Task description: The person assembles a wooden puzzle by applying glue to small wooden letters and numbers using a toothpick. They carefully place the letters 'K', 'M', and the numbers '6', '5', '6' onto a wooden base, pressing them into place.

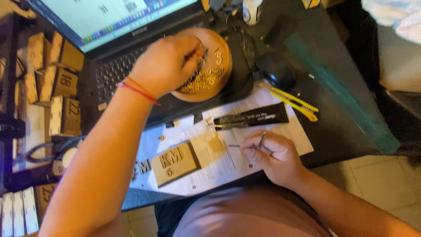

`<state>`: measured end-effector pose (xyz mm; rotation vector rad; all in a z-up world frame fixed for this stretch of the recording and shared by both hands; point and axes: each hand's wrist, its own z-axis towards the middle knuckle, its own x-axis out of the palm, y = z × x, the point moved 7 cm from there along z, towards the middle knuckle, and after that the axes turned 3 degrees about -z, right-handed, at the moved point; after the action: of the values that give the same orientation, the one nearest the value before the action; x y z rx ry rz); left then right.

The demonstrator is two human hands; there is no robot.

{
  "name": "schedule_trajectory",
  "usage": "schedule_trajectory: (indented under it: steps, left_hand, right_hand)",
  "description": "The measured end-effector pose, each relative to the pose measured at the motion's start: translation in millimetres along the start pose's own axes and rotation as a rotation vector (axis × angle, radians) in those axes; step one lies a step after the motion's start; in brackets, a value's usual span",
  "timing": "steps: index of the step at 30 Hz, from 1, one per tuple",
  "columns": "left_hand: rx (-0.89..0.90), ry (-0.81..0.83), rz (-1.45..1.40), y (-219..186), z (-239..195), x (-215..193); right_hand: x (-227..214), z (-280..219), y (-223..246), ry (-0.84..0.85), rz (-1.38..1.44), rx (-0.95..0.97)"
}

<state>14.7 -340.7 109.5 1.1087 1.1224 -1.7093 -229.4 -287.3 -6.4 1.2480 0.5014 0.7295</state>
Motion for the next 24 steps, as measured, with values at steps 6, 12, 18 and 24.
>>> schedule_trajectory:
  steps: [6, 12, 18, 24]
  left_hand:
    - [-0.029, -0.215, -0.113, -47.3, -79.4, -43.8]
    - [-0.378, -0.303, -0.209, -58.9, -184.8, -36.4]
    - [-0.751, -0.435, -0.398, -65.3, -270.3, -7.8]
    - [-0.719, -0.524, -0.438, -65.8, -301.9, 11.8]
  right_hand:
    - [1.1, 2.0, 10.1, -0.049, -0.247, -0.066]
    - [20.8, 23.7, 37.7, 0.033, -0.572, -0.199]
    - [52.7, 48.8, 40.4, 0.074, -0.743, -0.25]
    - [72.8, 62.3, 34.5, 0.157, -0.852, -0.246]
